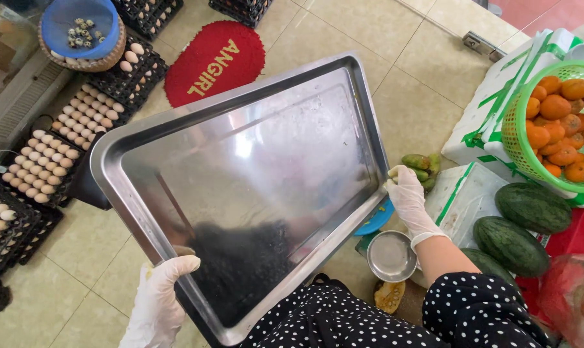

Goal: Peeling and slicing mangoes into a plastic container using a knife, then cleaning the tray.

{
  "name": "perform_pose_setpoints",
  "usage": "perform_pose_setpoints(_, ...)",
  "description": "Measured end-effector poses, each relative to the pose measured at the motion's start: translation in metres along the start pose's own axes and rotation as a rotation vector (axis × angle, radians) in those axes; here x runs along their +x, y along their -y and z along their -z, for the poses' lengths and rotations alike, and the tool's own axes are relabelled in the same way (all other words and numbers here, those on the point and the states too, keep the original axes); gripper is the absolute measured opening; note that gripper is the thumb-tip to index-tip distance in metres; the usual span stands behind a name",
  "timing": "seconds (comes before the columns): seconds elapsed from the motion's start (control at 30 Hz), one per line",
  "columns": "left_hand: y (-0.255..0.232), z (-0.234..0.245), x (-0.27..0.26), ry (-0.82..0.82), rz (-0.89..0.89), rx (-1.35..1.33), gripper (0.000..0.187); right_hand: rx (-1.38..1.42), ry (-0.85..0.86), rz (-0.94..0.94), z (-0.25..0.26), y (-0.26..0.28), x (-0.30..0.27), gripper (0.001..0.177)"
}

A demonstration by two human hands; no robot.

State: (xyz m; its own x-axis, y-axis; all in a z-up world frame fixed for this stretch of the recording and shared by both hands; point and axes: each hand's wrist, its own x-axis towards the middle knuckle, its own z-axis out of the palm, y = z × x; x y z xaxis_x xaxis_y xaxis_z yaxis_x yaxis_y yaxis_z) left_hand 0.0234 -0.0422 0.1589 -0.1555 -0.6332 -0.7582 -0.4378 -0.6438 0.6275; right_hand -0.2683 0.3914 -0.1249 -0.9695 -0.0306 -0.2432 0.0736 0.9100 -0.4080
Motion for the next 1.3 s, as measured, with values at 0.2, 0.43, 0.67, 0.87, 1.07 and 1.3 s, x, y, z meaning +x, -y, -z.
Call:
perform_pose_setpoints(0.2,0.001,0.006,-0.001,0.013,0.029,0.020,0.043,0.157,0.013,-0.134,0.033,0.017,-0.018,0.019)
perform_pose_setpoints(0.43,0.007,0.006,0.002,0.026,-0.031,-0.013,0.039,0.023,0.135,-0.186,0.031,0.046,-0.014,0.057)
perform_pose_setpoints(0.67,-0.002,-0.002,-0.004,0.024,-0.016,0.003,0.044,0.027,0.027,-0.180,0.026,0.010,0.005,0.034)
perform_pose_setpoints(0.87,-0.018,-0.013,-0.004,0.023,-0.010,0.076,0.048,0.002,0.038,-0.194,0.036,-0.001,0.010,0.032)
perform_pose_setpoints(1.07,-0.022,-0.025,0.022,0.024,-0.056,0.137,0.046,0.141,0.101,-0.312,0.061,0.018,-0.007,0.042)
perform_pose_setpoints(1.3,-0.022,-0.044,0.079,0.238,-0.206,0.144,0.037,0.581,0.105,-0.435,0.061,0.024,-0.016,0.065)
